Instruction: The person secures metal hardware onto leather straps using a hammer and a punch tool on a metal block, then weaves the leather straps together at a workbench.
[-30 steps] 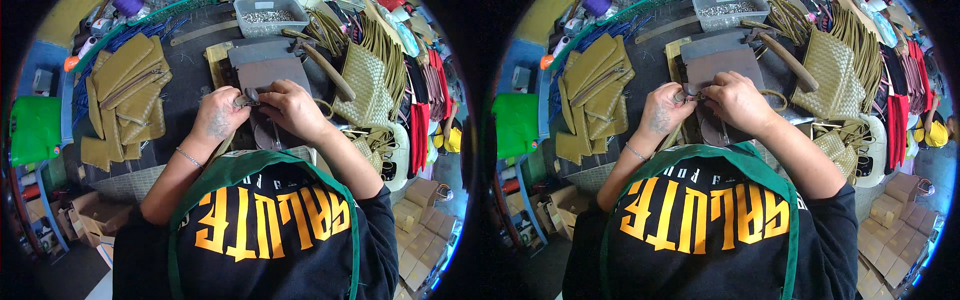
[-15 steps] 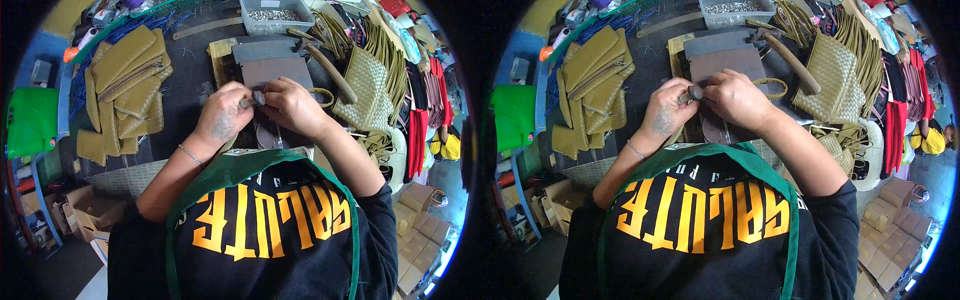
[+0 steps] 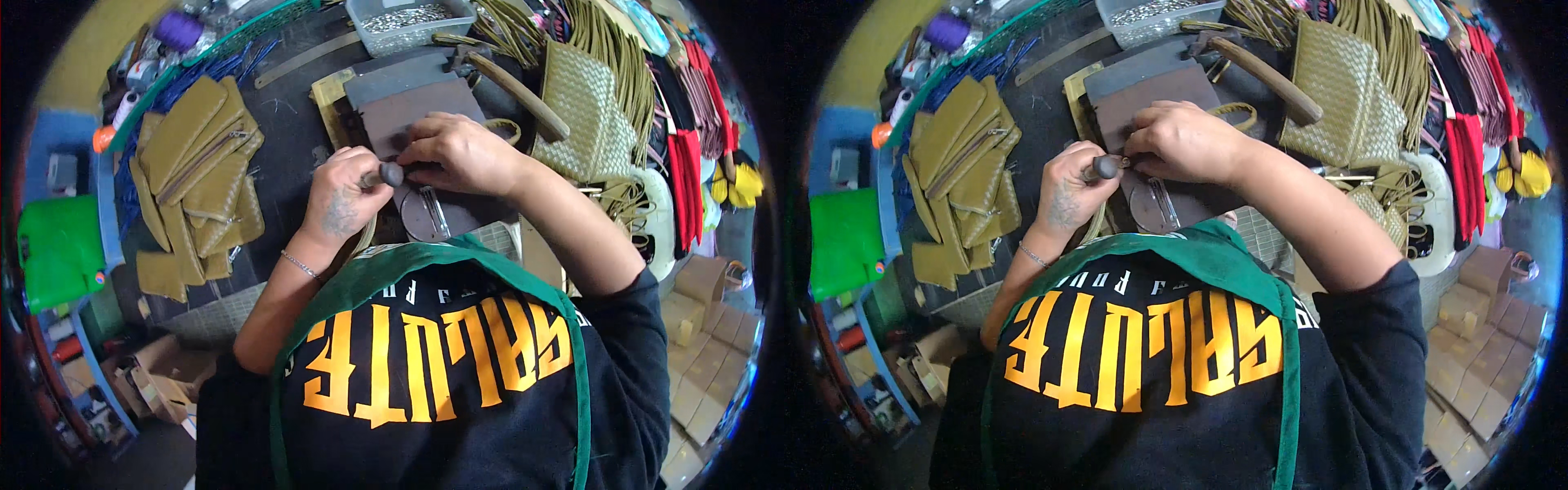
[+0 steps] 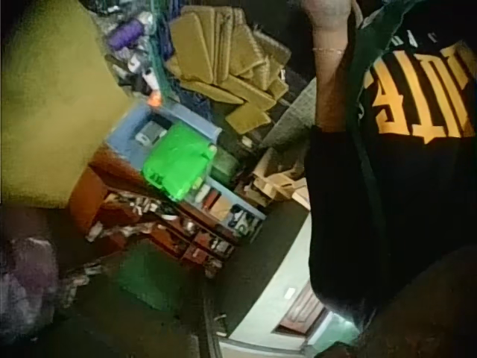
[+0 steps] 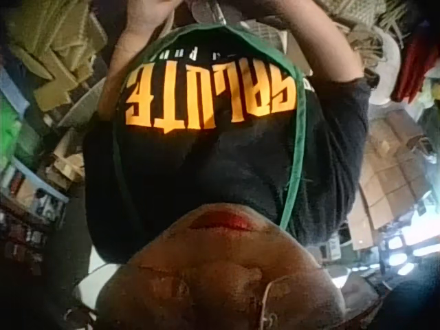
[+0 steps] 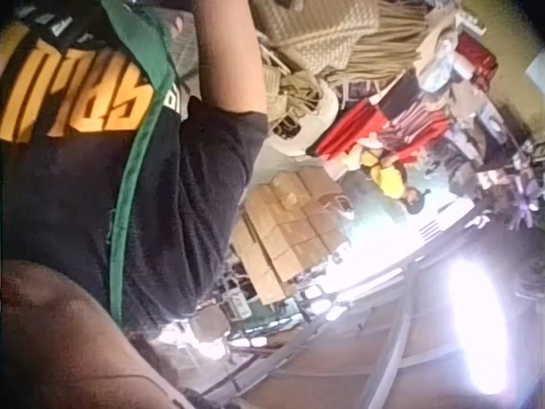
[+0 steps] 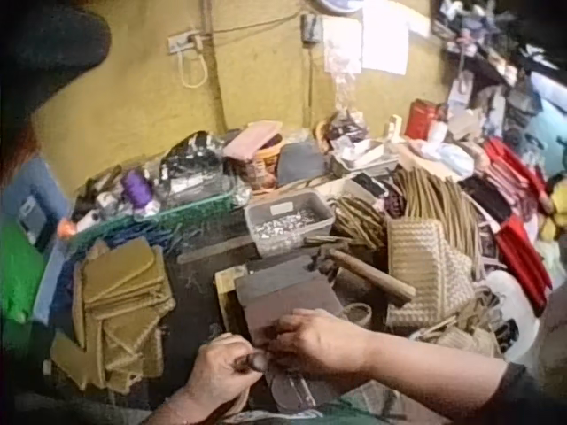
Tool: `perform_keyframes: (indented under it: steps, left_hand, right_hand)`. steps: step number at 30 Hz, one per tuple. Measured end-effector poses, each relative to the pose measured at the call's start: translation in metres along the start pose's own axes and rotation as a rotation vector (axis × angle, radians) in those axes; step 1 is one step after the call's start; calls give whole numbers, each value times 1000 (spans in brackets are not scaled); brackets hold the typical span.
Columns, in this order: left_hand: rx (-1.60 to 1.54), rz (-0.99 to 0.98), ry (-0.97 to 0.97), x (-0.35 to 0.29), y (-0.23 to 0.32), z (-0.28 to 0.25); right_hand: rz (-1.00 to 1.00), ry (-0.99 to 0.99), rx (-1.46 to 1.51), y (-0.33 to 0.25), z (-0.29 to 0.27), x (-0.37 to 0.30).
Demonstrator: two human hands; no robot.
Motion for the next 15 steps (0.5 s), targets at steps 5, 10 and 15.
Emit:
perform_keyframes:
  steps: [5, 10, 15]
  left_hand:
    - [-56, -43, 22, -2, -4, 4]
    - [-113, -132, 17, -8, -8, 8]
    - [-166, -219, 31, -8, -10, 8]
  right_hand:
    - [8, 7, 8, 5, 10, 2]
    - [23, 51, -5, 3, 13, -1]
    - [54, 66, -10, 2, 16, -5]
Point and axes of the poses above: each hand's wrist, its own x-axis towards the middle knuckle, its own z-axis out of the palm, y = z × x, the point moved 3 cm from there along x, towards the middle knuckle, and after that the axes turned 5 degrees about -y, right-handed, at the moved point
